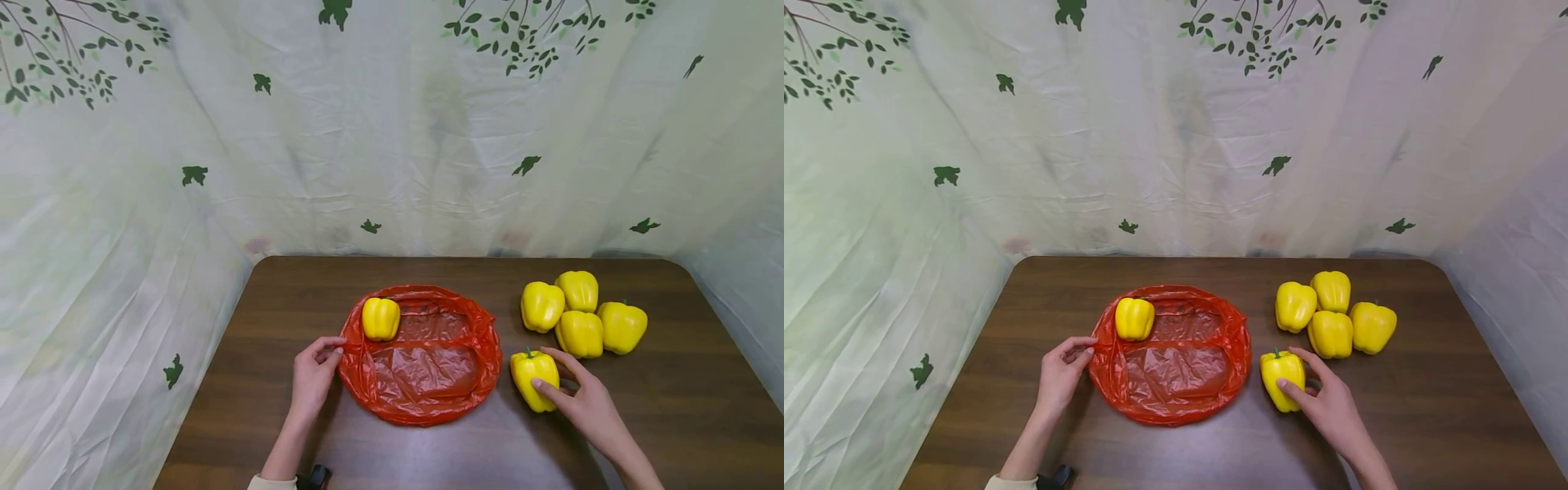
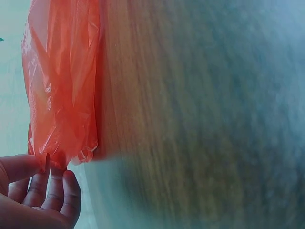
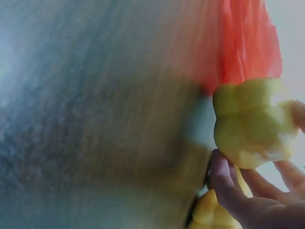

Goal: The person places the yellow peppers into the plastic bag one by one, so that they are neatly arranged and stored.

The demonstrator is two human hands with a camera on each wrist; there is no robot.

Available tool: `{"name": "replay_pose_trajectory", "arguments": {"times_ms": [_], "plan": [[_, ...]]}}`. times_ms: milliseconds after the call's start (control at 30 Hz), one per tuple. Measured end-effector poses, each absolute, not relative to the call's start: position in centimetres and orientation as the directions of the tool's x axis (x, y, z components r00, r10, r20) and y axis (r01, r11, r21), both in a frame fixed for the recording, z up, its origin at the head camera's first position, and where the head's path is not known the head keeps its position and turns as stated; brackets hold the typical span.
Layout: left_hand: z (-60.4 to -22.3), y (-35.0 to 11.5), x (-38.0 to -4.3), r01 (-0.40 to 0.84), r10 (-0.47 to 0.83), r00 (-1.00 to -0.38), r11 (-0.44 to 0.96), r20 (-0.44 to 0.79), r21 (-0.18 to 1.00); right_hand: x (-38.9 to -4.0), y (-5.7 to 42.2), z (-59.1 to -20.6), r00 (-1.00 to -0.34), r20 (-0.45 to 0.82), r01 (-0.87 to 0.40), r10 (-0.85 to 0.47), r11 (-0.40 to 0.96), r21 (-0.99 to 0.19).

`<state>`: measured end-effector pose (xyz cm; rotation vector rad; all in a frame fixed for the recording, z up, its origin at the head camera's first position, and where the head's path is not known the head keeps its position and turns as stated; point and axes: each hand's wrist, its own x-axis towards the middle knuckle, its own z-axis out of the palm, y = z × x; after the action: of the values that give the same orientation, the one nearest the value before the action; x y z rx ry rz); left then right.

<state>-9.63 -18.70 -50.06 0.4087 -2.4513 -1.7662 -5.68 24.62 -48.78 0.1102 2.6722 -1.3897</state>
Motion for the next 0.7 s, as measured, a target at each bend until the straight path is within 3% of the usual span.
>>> {"name": "replay_pose_trajectory", "arguments": {"times_ms": [367, 700], "plan": [[-50.1, -18.6, -9.6, -0.141, -0.26, -0.963, 0.284, -0.065, 0.948, -5.5, 24.3, -47.2, -0.995, -0.101, 0.101, 0.025, 0.483, -0.87], [-50.1, -18.5, -9.8, -0.136, -0.251, -0.966, 0.28, -0.065, 0.95, -6.1, 22.8, -45.7, -1.0, 0.018, -0.023, -0.015, 0.381, -0.924]]}}
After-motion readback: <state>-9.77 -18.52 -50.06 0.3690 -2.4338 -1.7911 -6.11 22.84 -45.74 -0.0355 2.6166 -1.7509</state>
